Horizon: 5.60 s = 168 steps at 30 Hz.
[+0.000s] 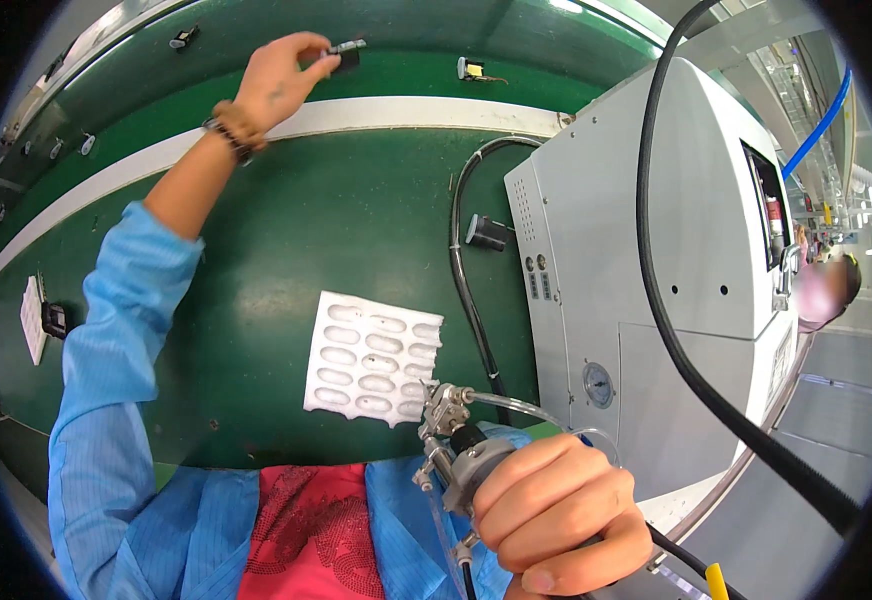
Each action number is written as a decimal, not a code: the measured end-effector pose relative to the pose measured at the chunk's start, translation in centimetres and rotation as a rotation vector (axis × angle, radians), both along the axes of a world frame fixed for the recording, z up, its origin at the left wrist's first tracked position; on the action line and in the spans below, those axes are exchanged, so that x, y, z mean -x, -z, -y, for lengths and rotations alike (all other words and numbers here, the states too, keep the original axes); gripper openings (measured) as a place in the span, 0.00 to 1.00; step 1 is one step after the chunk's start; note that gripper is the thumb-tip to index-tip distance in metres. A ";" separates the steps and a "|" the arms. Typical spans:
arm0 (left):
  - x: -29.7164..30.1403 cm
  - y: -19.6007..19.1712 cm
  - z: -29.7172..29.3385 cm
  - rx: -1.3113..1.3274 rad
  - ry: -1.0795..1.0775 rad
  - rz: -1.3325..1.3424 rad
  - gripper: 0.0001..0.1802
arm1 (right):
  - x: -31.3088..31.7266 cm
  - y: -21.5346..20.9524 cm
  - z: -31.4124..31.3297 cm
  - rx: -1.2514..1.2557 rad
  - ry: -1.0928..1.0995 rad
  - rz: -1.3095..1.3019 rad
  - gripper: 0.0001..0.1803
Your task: The person uses a soldering iron to apply heat to small electronic components held in a white foam tray. They repeatedly pick up components, solder them, and place them onto the green workbench surface. The process is repetitive, focusing on individual units.
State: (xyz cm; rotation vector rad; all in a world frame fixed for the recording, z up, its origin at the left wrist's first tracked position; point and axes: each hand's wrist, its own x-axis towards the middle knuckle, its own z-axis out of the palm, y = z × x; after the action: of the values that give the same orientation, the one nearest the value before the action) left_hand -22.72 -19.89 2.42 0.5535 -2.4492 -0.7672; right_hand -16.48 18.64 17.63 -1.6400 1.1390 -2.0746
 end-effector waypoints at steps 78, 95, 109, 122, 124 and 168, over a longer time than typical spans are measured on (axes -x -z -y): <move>-17.7 2.5 -18.9 -0.385 0.579 -0.154 0.18 | -0.1 3.3 6.6 -0.119 0.096 0.025 0.24; -18.1 2.8 -19.5 -0.379 0.571 -0.138 0.16 | -0.5 0.5 1.7 0.100 0.062 0.082 0.21; -13.3 -1.1 -12.6 -0.403 0.501 -0.034 0.15 | -0.5 1.3 -0.4 0.092 0.139 0.065 0.20; 11.4 1.9 -8.4 0.179 0.551 -0.108 0.22 | 0.4 1.1 -0.2 0.114 0.073 0.092 0.18; 15.7 3.5 -9.6 0.185 0.627 -0.100 0.22 | 0.6 0.6 0.0 0.094 0.066 0.077 0.19; -17.3 2.4 -20.1 -0.269 0.611 -0.129 0.19 | 0.3 2.5 2.4 0.020 0.081 -0.003 0.26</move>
State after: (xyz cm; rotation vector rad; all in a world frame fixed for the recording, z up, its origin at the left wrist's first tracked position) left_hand -5.39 0.26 0.01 -0.1751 -2.4160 -1.3374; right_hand -16.79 16.24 15.09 -1.6323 1.2085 -2.1394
